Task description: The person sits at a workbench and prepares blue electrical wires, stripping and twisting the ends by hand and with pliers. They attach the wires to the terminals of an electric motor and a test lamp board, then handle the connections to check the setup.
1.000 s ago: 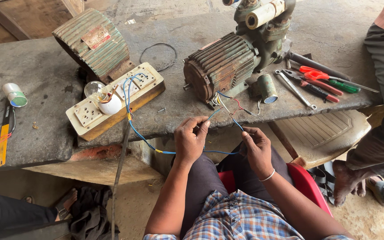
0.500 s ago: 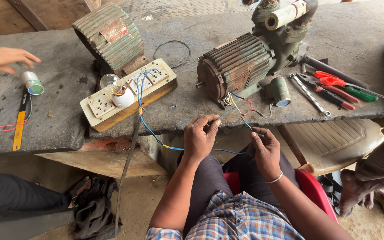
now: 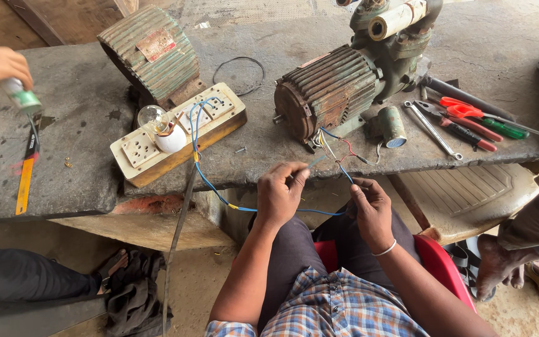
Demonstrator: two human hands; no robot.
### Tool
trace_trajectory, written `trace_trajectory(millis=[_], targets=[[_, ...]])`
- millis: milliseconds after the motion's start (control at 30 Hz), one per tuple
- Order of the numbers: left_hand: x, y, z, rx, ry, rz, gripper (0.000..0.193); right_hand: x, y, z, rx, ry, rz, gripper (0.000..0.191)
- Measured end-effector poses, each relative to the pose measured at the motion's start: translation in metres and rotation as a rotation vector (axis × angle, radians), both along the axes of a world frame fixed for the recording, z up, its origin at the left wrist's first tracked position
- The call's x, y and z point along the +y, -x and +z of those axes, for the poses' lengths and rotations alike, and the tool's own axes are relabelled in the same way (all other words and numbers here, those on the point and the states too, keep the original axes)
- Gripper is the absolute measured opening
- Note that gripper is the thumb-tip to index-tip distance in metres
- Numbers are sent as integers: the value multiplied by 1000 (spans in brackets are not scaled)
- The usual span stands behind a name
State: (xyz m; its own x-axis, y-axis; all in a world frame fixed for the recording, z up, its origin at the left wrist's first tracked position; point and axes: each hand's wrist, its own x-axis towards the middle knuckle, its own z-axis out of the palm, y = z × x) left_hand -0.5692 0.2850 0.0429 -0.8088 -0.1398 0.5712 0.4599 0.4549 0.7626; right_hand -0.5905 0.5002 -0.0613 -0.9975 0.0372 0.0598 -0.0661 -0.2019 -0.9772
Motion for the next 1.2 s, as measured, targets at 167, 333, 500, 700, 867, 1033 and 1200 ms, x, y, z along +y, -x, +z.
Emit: trace_trajectory(millis=[167,333,500,700,867,1033,1200], targets=[[-1,-8,10,-171,40,-37,12,0,-2,-1,17,9,1,22],[-6,-6,8,-192,54,0,12,1,-1,-3,-26,-1,-10,23],[3,5,-6,-99,167,9,10,4,0,-3,-18,3,-4,23],[16,11,-18,-36,105,58,11,6,-2,-1,-17,14,-14,22],[16,12,-18,-63,50,102,12,8,-1,-2,-11,12,-11,22],[11,10,-18,-109,201,29,13,10,-1,-4,-24,0,1,23],[13,11,-20,-171,136,39,14,10,-1,-3,-35,-22,-11,24]])
